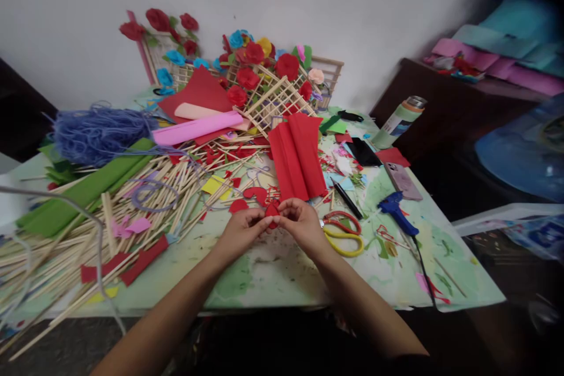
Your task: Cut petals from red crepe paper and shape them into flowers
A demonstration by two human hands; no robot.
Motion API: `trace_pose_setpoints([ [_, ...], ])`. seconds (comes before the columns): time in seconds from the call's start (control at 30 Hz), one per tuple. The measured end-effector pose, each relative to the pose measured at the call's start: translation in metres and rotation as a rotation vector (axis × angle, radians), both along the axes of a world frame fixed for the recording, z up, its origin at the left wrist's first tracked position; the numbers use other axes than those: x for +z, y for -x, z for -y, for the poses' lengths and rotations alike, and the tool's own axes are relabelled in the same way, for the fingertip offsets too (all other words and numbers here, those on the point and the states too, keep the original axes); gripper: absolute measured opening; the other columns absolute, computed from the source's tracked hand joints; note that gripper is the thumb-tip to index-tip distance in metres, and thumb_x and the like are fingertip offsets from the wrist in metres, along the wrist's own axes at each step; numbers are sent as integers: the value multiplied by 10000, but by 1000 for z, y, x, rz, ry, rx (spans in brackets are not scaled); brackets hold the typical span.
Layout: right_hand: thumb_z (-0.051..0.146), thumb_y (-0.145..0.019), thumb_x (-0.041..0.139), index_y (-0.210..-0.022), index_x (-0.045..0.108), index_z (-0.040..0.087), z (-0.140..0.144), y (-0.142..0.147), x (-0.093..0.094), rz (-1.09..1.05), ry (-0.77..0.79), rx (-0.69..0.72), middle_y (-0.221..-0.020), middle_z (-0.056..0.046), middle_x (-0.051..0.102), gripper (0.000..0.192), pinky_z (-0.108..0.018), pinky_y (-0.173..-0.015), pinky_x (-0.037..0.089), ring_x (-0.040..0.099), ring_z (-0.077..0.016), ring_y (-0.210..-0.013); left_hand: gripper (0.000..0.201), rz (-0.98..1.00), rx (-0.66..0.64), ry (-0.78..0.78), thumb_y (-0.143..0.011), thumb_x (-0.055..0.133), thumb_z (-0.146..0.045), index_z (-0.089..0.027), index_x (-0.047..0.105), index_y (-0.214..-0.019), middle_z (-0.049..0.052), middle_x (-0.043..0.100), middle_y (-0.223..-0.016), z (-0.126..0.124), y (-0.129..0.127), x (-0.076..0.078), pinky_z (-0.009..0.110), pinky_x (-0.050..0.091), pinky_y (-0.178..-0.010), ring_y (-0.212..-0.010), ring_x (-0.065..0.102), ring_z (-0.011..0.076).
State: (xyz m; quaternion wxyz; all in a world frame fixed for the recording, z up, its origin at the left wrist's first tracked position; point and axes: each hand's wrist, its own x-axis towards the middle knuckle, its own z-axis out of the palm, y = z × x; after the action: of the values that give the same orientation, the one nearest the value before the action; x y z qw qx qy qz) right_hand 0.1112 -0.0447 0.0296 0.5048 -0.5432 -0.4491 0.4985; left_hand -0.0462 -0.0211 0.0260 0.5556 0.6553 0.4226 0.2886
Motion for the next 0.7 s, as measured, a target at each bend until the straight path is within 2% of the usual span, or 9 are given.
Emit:
trace_pose_setpoints([
  [0.13,298,-572,739,-739,563,195,-2,-3,-4,-17,0,18,-639,46,561,263,-231,-576,426,528,-100,-579,333,-45,48,-47,-795,561,-443,-155,545,-629,-26,482,-548,3,-4,-2,208,323,-504,-528,428,94],
  [0.33,306,-645,685,-760,571,196,-3,-5,-3,99,-31,86,-656,25,589,196,-242,-586,450,564,-121,-603,272,27,103,17,-774,595,-429,-161,585,-725,-10,573,-610,3,-7,-7,209,393,-534,-565,524,106],
  [0.4,307,-704,642,-790,606,189,-6,-22,3,275,-88,101,-699,-6,638,150,-259,-621,464,596,-141,-648,263,44,140,55,-765,602,-426,-165,586,-736,-2,598,-595,3,-5,-9,215,410,-534,-560,548,116],
  [0.43,308,-735,621,-811,630,187,-8,-36,7,417,-135,66,-745,-24,666,143,-272,-660,468,610,-154,-691,264,53,161,75,-761,604,-429,-166,584,-742,0,607,-584,3,-4,-10,218,416,-531,-552,555,119],
  [0.5,285,-798,547,-861,668,182,-15,-75,18,767,-216,-109,-853,-63,694,172,-310,-763,457,623,-186,-804,274,74,204,106,-751,612,-439,-167,576,-744,1,619,-563,3,-2,-13,219,422,-521,-530,559,120],
  [0.53,266,-814,514,-888,680,180,-20,-97,23,957,-193,-211,-901,-83,698,201,-332,-794,447,621,-210,-856,279,86,219,117,-744,619,-442,-166,574,-744,1,622,-554,3,-1,-14,218,423,-515,-518,558,119],
  [0.6,244,-836,463,-954,691,180,-30,-140,30,1264,-22,-382,-978,-124,693,266,-370,-814,432,612,-265,-954,286,107,238,128,-733,632,-442,-162,573,-746,1,628,-542,3,0,-16,214,420,-502,-497,551,113],
  [0.7,301,-825,493,-959,703,162,-47,-186,28,1382,375,-407,-1007,-172,686,285,-373,-809,433,610,-301,-1003,279,126,248,123,-736,633,-433,-159,579,-757,1,632,-537,4,-1,-16,210,416,-496,-494,552,110],
])
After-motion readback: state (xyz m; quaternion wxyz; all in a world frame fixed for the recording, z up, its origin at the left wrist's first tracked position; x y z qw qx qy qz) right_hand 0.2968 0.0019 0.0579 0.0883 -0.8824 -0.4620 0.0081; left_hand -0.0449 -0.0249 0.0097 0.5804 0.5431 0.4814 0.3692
